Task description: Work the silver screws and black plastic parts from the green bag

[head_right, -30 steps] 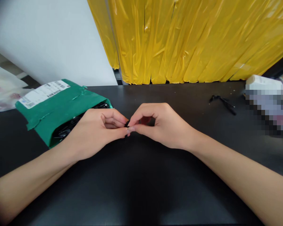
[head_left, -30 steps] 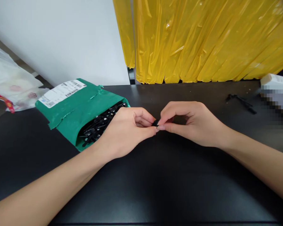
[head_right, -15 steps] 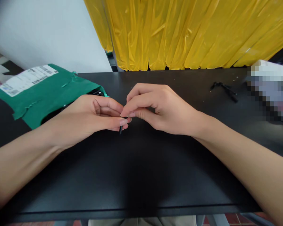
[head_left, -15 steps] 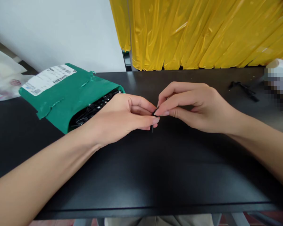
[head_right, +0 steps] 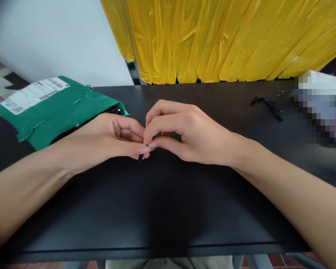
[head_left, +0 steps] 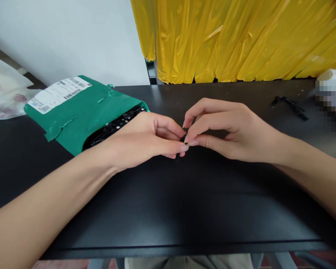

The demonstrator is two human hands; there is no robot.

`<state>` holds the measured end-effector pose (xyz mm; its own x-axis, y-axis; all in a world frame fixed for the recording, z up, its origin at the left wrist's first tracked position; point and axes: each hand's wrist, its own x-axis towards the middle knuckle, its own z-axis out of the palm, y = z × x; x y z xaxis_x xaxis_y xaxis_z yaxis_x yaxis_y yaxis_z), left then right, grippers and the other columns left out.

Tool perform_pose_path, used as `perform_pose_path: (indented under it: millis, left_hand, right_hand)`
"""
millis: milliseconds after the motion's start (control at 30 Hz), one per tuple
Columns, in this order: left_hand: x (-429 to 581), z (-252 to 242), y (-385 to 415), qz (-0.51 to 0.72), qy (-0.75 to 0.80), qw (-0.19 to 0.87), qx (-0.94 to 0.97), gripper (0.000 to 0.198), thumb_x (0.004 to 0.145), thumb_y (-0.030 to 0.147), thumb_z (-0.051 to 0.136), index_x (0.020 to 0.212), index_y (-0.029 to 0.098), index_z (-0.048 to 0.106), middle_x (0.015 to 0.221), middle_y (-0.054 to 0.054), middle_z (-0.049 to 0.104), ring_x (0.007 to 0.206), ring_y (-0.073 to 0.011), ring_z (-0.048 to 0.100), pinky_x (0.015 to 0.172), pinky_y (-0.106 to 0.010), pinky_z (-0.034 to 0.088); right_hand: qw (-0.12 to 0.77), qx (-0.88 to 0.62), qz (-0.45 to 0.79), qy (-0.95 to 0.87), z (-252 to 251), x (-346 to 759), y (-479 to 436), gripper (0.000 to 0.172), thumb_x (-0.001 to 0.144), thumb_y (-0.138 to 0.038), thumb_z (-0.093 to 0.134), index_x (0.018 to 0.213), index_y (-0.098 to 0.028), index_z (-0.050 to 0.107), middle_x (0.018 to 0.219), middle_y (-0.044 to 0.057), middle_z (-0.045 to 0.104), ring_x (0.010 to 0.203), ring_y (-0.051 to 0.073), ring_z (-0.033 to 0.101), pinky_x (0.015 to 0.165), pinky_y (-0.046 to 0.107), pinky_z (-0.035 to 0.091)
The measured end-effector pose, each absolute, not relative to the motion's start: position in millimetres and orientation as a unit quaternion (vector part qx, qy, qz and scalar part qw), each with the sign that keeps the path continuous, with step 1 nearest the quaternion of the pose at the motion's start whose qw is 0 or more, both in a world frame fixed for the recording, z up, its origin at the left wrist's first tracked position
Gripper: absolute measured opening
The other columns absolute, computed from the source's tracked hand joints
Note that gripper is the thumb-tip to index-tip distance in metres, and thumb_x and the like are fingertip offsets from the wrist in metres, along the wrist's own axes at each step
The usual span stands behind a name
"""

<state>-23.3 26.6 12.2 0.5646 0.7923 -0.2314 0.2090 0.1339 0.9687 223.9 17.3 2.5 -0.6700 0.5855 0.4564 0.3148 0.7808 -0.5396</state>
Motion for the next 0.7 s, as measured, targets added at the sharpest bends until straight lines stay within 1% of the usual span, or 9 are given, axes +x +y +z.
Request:
perform_pose_path:
  millis: [133, 233, 300, 367, 467, 533, 600, 667, 700]
  left_hand:
    - [-23.7, 13.5, 26.7, 0.204, 0.395, 0.651, 0.616, 0.015, 0.079, 0.01, 0.09, 0.083, 0.024, 0.091, 0.08, -0.004, 0.086, 0.073, -0.0146, 0.08, 0.067, -0.016, 0.064]
    - [-25.0, 13.2, 27.7, 0.211, 0.395, 0.648, 0.616, 0.013, 0.081, 0.012, 0.092, 0.083, 0.024, 0.09, 0.08, -0.003, 0.086, 0.073, -0.0134, 0.079, 0.067, -0.015, 0.063]
    - [-25.9, 13.0, 28.0, 0.215, 0.395, 0.648, 0.615, 0.012, 0.081, 0.013, 0.094, 0.084, 0.023, 0.09, 0.079, -0.003, 0.085, 0.072, -0.0137, 0.079, 0.066, -0.015, 0.064]
    - [-26.5, 13.1, 27.9, 0.216, 0.394, 0.655, 0.608, 0.012, 0.079, 0.013, 0.095, 0.084, 0.023, 0.089, 0.078, -0.004, 0.085, 0.071, -0.0143, 0.079, 0.064, -0.016, 0.064]
    - [-27.5, 13.9, 28.1, 0.217, 0.395, 0.659, 0.602, 0.012, 0.078, 0.013, 0.096, 0.082, 0.022, 0.088, 0.077, -0.003, 0.084, 0.072, -0.0147, 0.079, 0.063, -0.016, 0.063]
    - [-28.5, 14.8, 29.1, 0.209, 0.397, 0.656, 0.607, 0.011, 0.08, 0.013, 0.095, 0.083, 0.021, 0.087, 0.078, -0.002, 0.084, 0.074, -0.0138, 0.08, 0.065, -0.014, 0.063]
    - [-29.6, 15.4, 30.4, 0.196, 0.399, 0.655, 0.611, 0.011, 0.082, 0.012, 0.093, 0.086, 0.021, 0.088, 0.08, -0.001, 0.085, 0.075, -0.0123, 0.08, 0.067, -0.013, 0.064]
    - [-30.2, 15.4, 31.6, 0.19, 0.399, 0.658, 0.61, 0.01, 0.085, 0.012, 0.092, 0.088, 0.021, 0.088, 0.082, -0.001, 0.085, 0.076, -0.0112, 0.08, 0.068, -0.012, 0.064]
    - [-30.4, 15.1, 32.0, 0.191, 0.398, 0.66, 0.608, 0.01, 0.085, 0.013, 0.092, 0.088, 0.021, 0.088, 0.082, 0.0, 0.085, 0.076, -0.0111, 0.08, 0.067, -0.012, 0.064]
  right_hand:
    - [0.302, -0.242, 0.251, -0.887, 3.0, 224.3, 16.9, 0.013, 0.107, -0.035, 0.075, 0.107, -0.028, 0.085, 0.117, 0.004, 0.074, 0.101, 0.017, 0.073, 0.087, 0.032, 0.06]
    - [0.314, -0.236, 0.262, -0.882, 4.7, 224.2, 16.2, 0.016, 0.109, -0.032, 0.071, 0.108, -0.03, 0.087, 0.119, 0.004, 0.074, 0.101, 0.017, 0.072, 0.085, 0.032, 0.059]
    - [0.32, -0.242, 0.259, -0.879, 6.2, 223.7, 15.3, 0.016, 0.109, -0.028, 0.07, 0.107, -0.028, 0.086, 0.118, 0.004, 0.075, 0.101, 0.017, 0.073, 0.087, 0.032, 0.06]
    - [0.321, -0.246, 0.256, -0.878, 6.9, 223.2, 14.5, 0.011, 0.107, -0.03, 0.073, 0.107, -0.025, 0.083, 0.116, 0.004, 0.076, 0.101, 0.017, 0.073, 0.089, 0.032, 0.06]
    - [0.324, -0.233, 0.262, -0.879, 4.8, 223.6, 15.0, 0.013, 0.106, -0.034, 0.076, 0.115, -0.025, 0.081, 0.117, 0.004, 0.076, 0.105, 0.017, 0.072, 0.089, 0.03, 0.059]
    - [0.337, -0.207, 0.256, -0.882, 1.6, 224.1, 16.9, 0.016, 0.109, -0.031, 0.073, 0.12, -0.024, 0.082, 0.119, 0.006, 0.075, 0.106, 0.016, 0.072, 0.088, 0.029, 0.06]
    - [0.353, -0.186, 0.245, -0.884, -1.5, 224.1, 19.2, 0.017, 0.111, -0.026, 0.069, 0.117, -0.022, 0.084, 0.12, 0.008, 0.073, 0.104, 0.015, 0.072, 0.088, 0.029, 0.06]
    - [0.368, -0.177, 0.246, -0.879, -3.1, 223.4, 21.1, 0.015, 0.109, -0.025, 0.071, 0.112, -0.019, 0.084, 0.116, 0.008, 0.074, 0.102, 0.015, 0.072, 0.087, 0.029, 0.06]
    - [0.369, -0.178, 0.256, -0.876, -3.3, 222.9, 21.6, 0.014, 0.108, -0.025, 0.073, 0.113, -0.017, 0.083, 0.115, 0.008, 0.075, 0.102, 0.015, 0.072, 0.086, 0.028, 0.06]
